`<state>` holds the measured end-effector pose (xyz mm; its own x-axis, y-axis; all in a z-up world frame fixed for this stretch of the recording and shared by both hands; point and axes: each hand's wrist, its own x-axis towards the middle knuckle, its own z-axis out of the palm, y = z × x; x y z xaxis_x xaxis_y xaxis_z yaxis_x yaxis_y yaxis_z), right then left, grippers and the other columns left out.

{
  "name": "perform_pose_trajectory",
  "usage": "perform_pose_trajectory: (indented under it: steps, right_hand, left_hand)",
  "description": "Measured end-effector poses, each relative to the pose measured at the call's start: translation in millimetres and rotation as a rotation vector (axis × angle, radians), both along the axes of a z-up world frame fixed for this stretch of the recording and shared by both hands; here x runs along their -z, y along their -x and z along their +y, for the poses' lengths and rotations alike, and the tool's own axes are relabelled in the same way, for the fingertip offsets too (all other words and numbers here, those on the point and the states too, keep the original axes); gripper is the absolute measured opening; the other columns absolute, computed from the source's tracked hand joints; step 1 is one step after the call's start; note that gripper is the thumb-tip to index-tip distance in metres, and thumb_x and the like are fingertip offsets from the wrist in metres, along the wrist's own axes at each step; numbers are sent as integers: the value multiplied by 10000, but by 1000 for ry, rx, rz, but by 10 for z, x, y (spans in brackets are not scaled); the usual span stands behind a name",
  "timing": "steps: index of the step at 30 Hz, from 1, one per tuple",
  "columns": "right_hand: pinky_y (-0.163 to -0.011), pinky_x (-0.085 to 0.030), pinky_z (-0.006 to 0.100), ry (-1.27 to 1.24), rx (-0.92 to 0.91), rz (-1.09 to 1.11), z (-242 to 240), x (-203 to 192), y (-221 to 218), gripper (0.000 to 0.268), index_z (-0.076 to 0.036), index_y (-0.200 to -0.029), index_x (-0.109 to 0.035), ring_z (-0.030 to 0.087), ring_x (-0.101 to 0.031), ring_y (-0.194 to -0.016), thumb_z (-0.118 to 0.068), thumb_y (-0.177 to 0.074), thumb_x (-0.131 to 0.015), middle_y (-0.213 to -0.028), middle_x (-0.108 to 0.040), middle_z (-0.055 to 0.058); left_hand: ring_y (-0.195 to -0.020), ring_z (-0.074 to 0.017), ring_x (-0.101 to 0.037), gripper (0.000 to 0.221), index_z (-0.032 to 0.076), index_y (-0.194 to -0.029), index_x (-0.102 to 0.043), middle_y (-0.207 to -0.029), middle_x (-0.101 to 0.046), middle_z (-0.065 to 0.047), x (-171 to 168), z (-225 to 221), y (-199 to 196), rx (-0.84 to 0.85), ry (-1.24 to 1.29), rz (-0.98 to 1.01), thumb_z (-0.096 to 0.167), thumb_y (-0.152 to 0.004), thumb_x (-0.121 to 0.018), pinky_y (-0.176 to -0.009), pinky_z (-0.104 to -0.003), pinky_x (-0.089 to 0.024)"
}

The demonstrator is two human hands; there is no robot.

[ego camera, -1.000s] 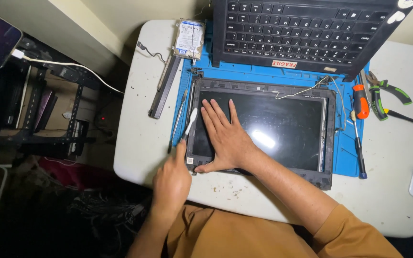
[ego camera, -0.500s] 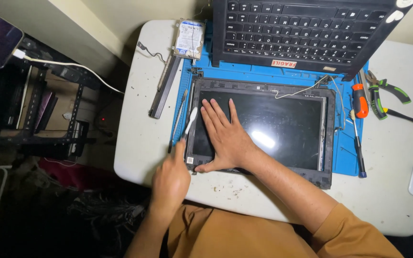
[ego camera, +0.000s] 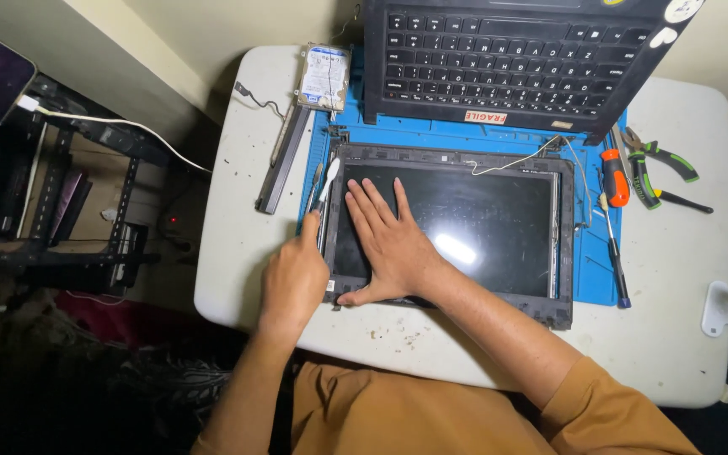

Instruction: Routing internal display cables and positioning the LCD panel to reattach the screen bezel.

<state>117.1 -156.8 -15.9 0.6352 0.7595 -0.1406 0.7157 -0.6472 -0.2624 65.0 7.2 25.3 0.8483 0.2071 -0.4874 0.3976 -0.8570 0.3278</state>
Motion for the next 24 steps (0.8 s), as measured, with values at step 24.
perform_pose_trajectory:
  steps: [24]
  right_hand:
    - [-1265, -6, 583, -20, 336, -53, -137, 180, -223, 1412, 0, -1622, -222, 386, -130, -1572, -1017, -678, -486, -1685, -230, 178]
  left_hand:
    - [-949, -491, -731, 529, 122, -1510, -347, -979, -701, -260, -41, -265, -320, 158, -81, -73, 80, -990, -433, -821, -588, -595]
